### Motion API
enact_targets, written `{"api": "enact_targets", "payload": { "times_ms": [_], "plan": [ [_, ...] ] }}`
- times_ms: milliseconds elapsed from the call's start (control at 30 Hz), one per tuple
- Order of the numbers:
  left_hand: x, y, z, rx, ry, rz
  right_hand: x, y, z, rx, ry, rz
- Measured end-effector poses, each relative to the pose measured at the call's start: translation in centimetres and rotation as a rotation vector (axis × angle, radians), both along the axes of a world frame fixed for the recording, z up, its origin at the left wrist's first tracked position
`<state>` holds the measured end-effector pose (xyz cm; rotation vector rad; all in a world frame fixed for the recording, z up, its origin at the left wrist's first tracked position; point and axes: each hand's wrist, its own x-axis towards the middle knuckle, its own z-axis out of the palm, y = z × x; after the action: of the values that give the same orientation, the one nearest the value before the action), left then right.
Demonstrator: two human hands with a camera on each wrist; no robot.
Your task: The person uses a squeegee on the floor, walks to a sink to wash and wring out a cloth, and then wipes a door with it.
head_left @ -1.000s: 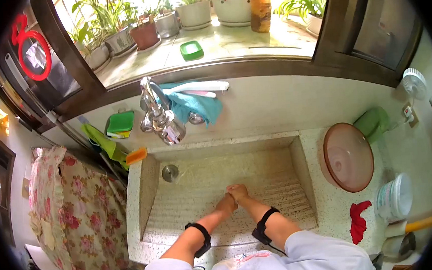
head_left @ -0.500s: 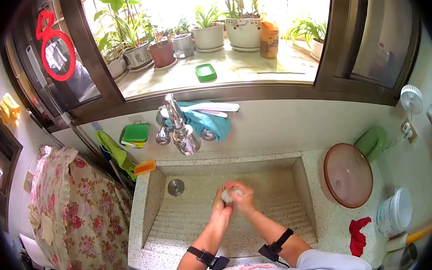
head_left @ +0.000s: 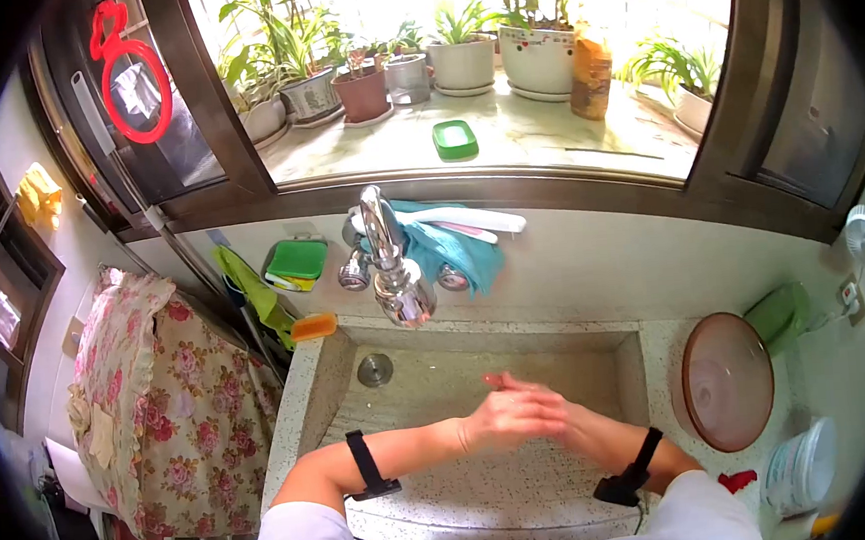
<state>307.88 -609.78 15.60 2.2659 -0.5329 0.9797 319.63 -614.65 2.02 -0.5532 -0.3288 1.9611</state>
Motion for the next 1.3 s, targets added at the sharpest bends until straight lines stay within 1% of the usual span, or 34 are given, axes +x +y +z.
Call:
{"api": "enact_targets", "payload": {
  "times_ms": [33,100,133,167,233,267,300,400,500,567,600,633,667,700,733,767,800,833,867,900,933,967,1000,1033,1067,1100,1133,1167,1200,1233,1300],
  "plan": [
    [0.4,0.4,0.0,0.084,0.011,-0.093,0.3,-0.6,4.8,-0.080,-0.182,0.076],
    [1.0,0.6,-1.1,0.226,0.012,-0.199,0.8,-0.1,8.9,-0.180,-0.347,0.191],
    [1.3,0.6,-1.7,0.292,0.015,-0.255,0.9,0.3,9.8,-0.204,-0.328,0.232],
    [1.9,0.4,-2.1,0.306,-0.034,-0.253,0.8,0.6,10.6,-0.230,-0.306,0.274],
    [2.0,0.5,-2.2,0.394,0.103,-0.301,0.6,1.2,11.6,-0.287,-0.258,0.358],
    [2.1,0.4,-2.4,0.437,0.172,-0.324,0.5,1.4,11.6,-0.316,-0.235,0.402],
    [2.1,0.3,-2.5,0.473,0.167,-0.324,0.4,1.6,11.4,-0.344,-0.210,0.445],
    [2.5,-0.3,-3.4,0.567,0.174,-0.338,0.3,2.0,9.3,-0.281,-0.306,0.524],
    [2.6,-1.2,-4.5,0.686,0.323,-0.469,-0.4,1.9,7.5,-0.217,-0.325,0.572],
    [2.8,-1.9,-4.9,0.827,0.409,-0.583,-1.0,1.6,7.3,-0.213,-0.422,0.604],
    [2.8,-2.2,-4.8,0.911,0.409,-0.610,-1.4,1.5,7.1,-0.209,-0.470,0.617],
    [2.7,-2.5,-4.8,0.992,0.408,-0.639,-1.6,1.5,6.4,-0.146,-0.523,0.598],
    [2.7,-2.8,-4.9,1.077,0.405,-0.665,-1.8,1.5,6.2,-0.113,-0.640,0.599],
    [2.6,-3.0,-5.2,1.078,0.418,-0.687,-2.0,1.6,6.1,-0.080,-0.758,0.600],
    [2.5,-3.1,-5.6,1.067,0.407,-0.687,-2.3,1.4,5.8,-0.044,-0.875,0.603],
    [2.3,-3.1,-6.5,1.053,0.397,-0.691,-2.9,1.3,3.9,-0.003,-0.988,0.608],
    [2.0,-3.3,-7.6,1.035,0.384,-0.697,-2.9,1.2,2.5,-0.071,-0.996,0.559],
    [1.5,-3.3,-11.9,0.999,0.373,-0.670,-3.3,1.3,2.6,-0.146,-0.999,0.508],
    [0.9,-4.5,-16.8,0.942,0.352,-0.663,-3.5,0.7,2.6,-0.236,-0.998,0.453],
    [0.4,-5.5,-21.6,0.885,0.330,-0.657,-3.7,0.0,-5.9,0.463,-1.127,0.290],
    [0.1,-5.9,-22.7,0.824,0.427,-0.654,-3.9,0.3,-3.9,-0.008,-1.028,0.353],
    [0.7,-4.3,-19.9,0.849,0.600,-0.640,-3.5,1.0,-1.8,-0.083,-1.023,0.323],
    [0.9,-3.3,-17.7,0.859,0.696,-0.627,-2.7,1.2,-2.7,0.086,-1.156,0.332],
    [1.1,-2.7,-16.0,0.855,0.686,-0.625,-2.8,1.2,-2.9,-0.115,-1.036,0.167],
    [0.0,-1.8,-17.4,0.661,0.518,-0.532,-2.0,1.3,-5.2,-0.187,-0.956,0.162],
    [-0.7,-0.8,-15.7,0.607,0.371,-0.466,-1.6,0.5,-7.2,-0.251,-0.878,0.160],
    [-1.1,0.0,-13.9,0.564,0.225,-0.387,-1.6,0.0,-5.8,-0.401,-0.748,0.083],
    [-1.5,0.4,-13.7,0.457,0.220,-0.281,-1.5,0.1,-2.9,-0.531,-0.620,-0.001],
    [-2.1,0.3,-13.5,0.346,0.217,-0.175,-1.6,0.1,-1.0,-0.657,-0.485,-0.083],
    [-2.8,0.1,-13.2,0.230,0.215,-0.071,-1.9,0.1,-0.9,-0.640,-0.473,-0.157],
    [-3.6,0.2,-10.7,-0.165,0.352,0.238,-2.4,0.5,-1.0,-0.593,-0.450,-0.305]
  ]
}}
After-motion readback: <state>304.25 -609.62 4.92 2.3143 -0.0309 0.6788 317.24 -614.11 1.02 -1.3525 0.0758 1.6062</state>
